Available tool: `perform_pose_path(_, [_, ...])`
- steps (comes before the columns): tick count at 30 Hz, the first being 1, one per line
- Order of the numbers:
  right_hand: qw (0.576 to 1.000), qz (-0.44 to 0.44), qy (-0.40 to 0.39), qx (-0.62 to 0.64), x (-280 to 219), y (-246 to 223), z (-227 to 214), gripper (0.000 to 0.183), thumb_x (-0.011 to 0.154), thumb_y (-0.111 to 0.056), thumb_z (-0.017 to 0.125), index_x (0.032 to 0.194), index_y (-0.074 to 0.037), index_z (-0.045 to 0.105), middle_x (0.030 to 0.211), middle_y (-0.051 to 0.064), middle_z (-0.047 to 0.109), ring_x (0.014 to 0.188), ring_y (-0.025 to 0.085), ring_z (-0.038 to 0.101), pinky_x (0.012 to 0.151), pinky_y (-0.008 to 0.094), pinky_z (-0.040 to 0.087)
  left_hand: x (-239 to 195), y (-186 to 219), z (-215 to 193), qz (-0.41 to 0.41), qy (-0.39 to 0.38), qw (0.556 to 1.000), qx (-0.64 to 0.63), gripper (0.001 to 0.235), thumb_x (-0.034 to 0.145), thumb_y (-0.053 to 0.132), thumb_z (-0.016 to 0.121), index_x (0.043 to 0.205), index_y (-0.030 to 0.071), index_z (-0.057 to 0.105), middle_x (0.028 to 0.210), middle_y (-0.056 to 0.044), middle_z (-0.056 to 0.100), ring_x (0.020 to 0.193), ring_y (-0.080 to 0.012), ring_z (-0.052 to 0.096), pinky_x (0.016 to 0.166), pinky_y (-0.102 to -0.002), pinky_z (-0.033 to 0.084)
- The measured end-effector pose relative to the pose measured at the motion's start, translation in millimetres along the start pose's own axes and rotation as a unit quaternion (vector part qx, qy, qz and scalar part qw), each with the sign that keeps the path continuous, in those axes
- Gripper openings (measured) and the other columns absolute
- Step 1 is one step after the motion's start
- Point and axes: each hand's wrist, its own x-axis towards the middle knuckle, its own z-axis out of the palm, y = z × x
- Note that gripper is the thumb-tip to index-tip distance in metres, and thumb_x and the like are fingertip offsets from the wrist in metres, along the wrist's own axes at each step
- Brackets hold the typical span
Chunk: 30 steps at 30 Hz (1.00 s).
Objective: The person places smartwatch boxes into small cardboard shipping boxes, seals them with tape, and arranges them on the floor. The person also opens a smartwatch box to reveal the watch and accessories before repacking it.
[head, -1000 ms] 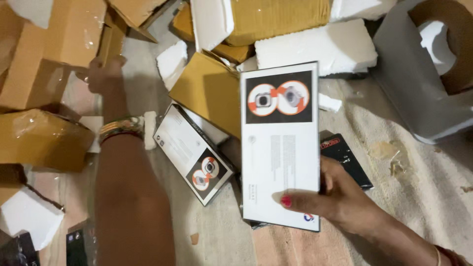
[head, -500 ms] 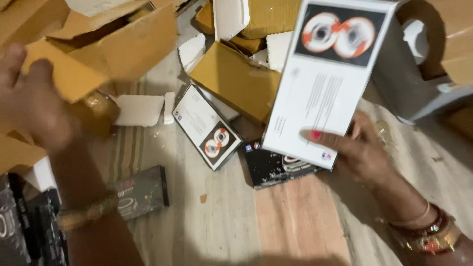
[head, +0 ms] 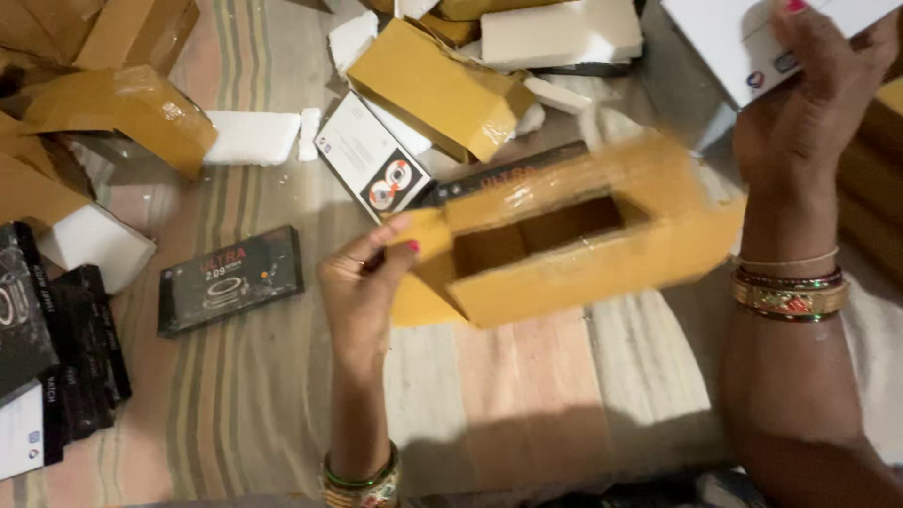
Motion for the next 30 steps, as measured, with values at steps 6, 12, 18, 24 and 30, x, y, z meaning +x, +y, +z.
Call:
perform_pose_path(6, [0.995,0.022,-0.007,-0.097,-21,-34,16,0.026,0.106,0.003,0.075,0.124,0.0,0.056,0.111,0.01,0.071,0.096,0.017,0.069,0.093,0.029,0.062,-40,23,30,-0.026,0.009,0.942,0.334,0.022,0.092,0.008,0.079,0.114,0.011,0.08,0.068,-0.015,0.068,0.055,-0.0168,0.052,0.053,-0.034,0.042])
perform_pose_path(12, [0.976,0.081,-0.145,-0.142,-47,-88,51,0.011,0.102,0.0,0.072,0.113,0.001,0.071,0.103,0.015,0.075,0.085,0.019,0.073,0.079,0.029,0.063,-54,47,56,0.322,-0.068,0.828,0.453,0.012,0.089,0.012,0.079,0.079,0.008,0.073,0.065,-0.007,0.068,0.057,-0.0219,0.065,0.059,-0.038,0.053])
perform_pose_path(18, [0.94,0.132,-0.314,0.015,-48,-99,80,0.015,0.106,0.002,0.066,0.118,-0.004,0.072,0.116,0.014,0.074,0.106,0.021,0.075,0.096,0.036,0.065,-44,65,82,0.181,-0.295,0.765,0.544,0.018,0.091,0.025,0.078,0.087,0.008,0.074,0.074,-0.016,0.072,0.066,-0.0237,0.072,0.065,-0.038,0.059])
perform_pose_path(24, [0.922,0.361,-0.135,-0.028,-79,-93,106,0.018,0.097,0.001,0.063,0.114,0.001,0.069,0.117,0.02,0.073,0.103,0.024,0.076,0.091,0.039,0.066,-31,72,76,0.054,-0.381,0.739,0.554,0.072,0.061,0.057,0.09,0.1,0.0,0.072,0.088,-0.018,0.075,0.084,-0.0293,0.074,0.105,-0.042,0.044])
perform_pose_path(30, [0.916,0.385,-0.102,0.037,-107,-74,120,0.024,0.094,0.0,0.065,0.117,0.002,0.066,0.121,0.021,0.07,0.109,0.025,0.073,0.1,0.043,0.063,-23,52,65,0.034,-0.374,0.785,0.493,0.107,0.04,0.076,0.084,0.121,0.008,0.067,0.102,-0.011,0.077,0.094,-0.0279,0.073,0.087,-0.04,0.057])
